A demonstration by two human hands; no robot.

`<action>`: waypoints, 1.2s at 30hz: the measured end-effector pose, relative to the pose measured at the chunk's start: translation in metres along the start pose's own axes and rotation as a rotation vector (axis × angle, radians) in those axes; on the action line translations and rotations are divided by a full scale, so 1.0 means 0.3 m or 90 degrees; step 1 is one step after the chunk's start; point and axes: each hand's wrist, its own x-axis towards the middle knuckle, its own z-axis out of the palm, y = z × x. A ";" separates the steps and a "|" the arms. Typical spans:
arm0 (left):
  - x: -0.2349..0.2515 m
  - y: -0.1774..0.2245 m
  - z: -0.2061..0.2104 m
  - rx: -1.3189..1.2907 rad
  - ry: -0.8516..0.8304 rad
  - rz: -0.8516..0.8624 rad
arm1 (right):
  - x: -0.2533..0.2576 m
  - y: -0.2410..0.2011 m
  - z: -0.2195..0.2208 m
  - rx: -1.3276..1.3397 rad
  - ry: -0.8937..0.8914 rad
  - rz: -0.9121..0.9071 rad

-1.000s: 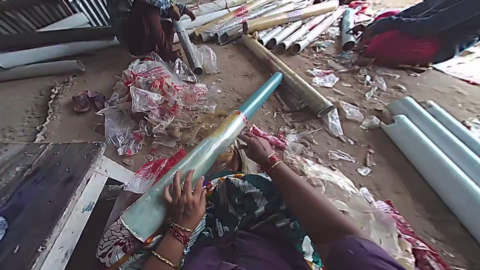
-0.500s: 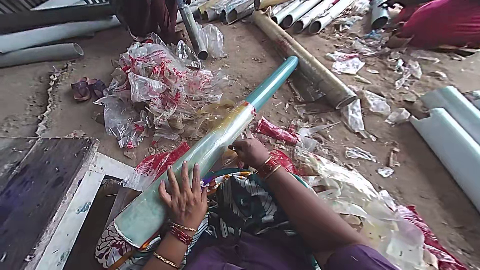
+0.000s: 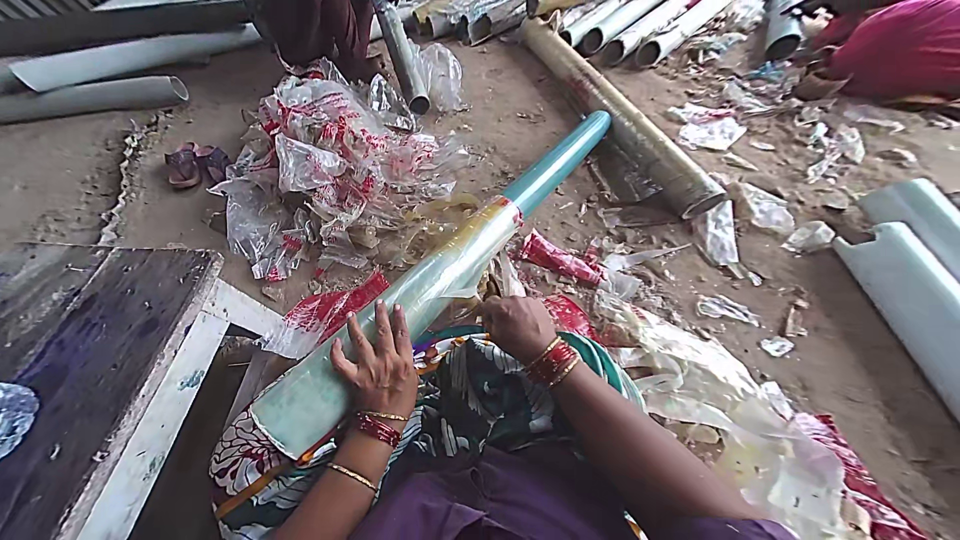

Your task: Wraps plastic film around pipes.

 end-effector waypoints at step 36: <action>0.006 -0.009 -0.006 0.053 -0.017 0.010 | 0.180 -0.026 0.081 0.282 0.103 -0.374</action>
